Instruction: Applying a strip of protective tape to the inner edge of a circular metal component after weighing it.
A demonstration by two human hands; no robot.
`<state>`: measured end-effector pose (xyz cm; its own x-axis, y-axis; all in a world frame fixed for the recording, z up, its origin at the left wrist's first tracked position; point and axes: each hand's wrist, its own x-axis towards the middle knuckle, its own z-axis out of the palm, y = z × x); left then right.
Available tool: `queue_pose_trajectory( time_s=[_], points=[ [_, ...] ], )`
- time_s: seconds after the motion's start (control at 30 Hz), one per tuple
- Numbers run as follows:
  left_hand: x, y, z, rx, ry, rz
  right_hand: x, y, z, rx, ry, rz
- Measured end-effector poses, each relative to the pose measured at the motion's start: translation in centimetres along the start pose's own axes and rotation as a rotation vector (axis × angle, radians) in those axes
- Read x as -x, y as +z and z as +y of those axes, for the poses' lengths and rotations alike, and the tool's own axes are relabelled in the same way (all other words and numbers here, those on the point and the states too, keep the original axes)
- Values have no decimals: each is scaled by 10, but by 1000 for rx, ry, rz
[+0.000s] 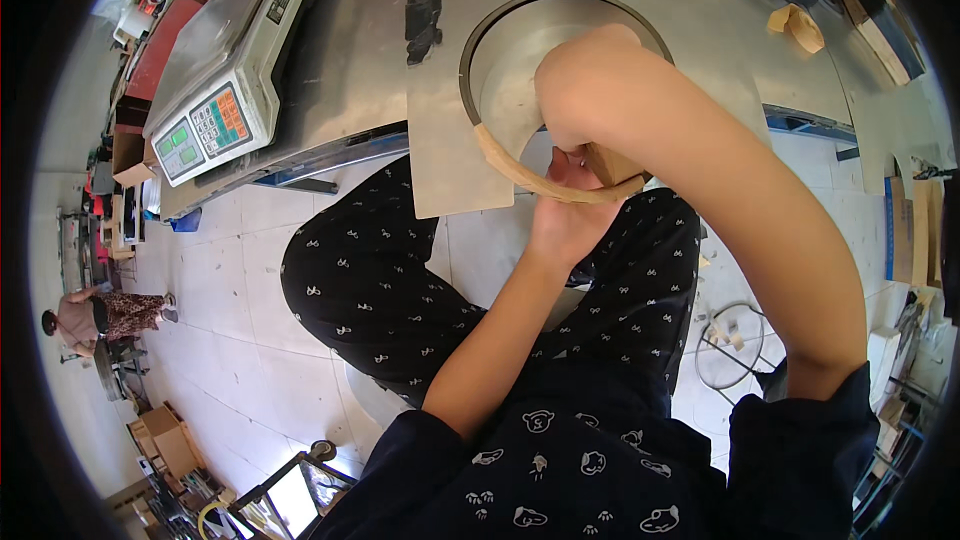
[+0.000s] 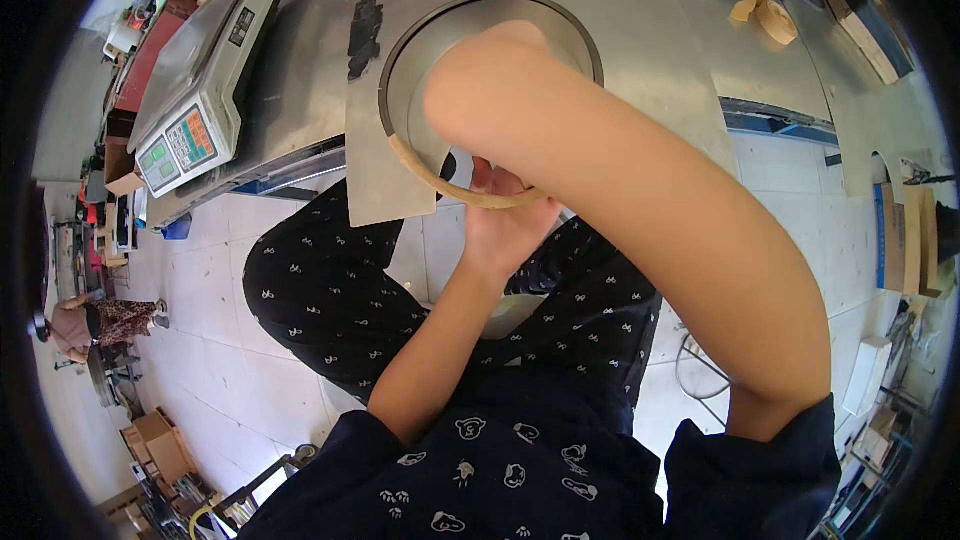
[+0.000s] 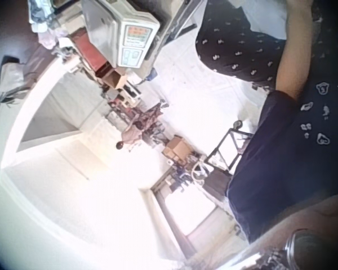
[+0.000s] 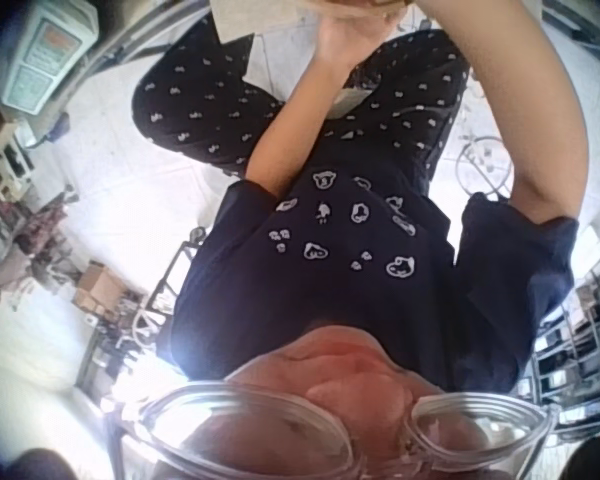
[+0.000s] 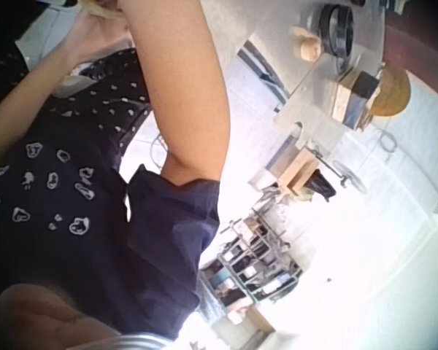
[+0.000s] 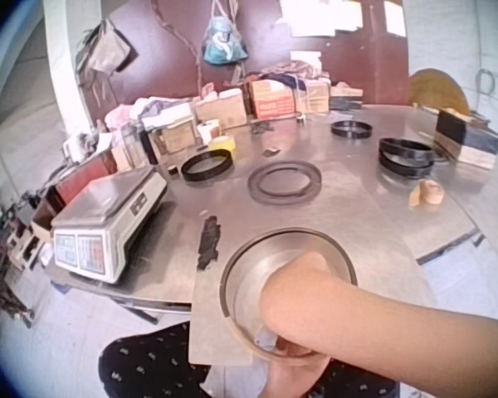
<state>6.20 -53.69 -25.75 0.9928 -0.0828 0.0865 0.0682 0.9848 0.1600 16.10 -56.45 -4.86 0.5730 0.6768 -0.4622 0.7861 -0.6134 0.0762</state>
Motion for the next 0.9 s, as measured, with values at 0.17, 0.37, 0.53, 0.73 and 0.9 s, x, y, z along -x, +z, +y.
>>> queue_pose_trajectory(
  time_s=[0.17, 0.37, 0.53, 0.73, 0.9],
  points=[
    [-11, -19, -2, 14, 9, -56, -5, 4, -1, -85, 77, 6],
    [-16, -25, 0, 77, -37, 30, -7, 33, 14, -209, 179, 345],
    [-7, -36, -13, 11, -10, -103, 66, 66, 38, -597, -64, 1164],
    [31, -58, -23, 99, -129, 268, 126, 161, 9, -918, 100, 1013],
    [68, -56, -38, -84, -240, 106, 104, 220, -20, -926, 129, 949]
  ],
)
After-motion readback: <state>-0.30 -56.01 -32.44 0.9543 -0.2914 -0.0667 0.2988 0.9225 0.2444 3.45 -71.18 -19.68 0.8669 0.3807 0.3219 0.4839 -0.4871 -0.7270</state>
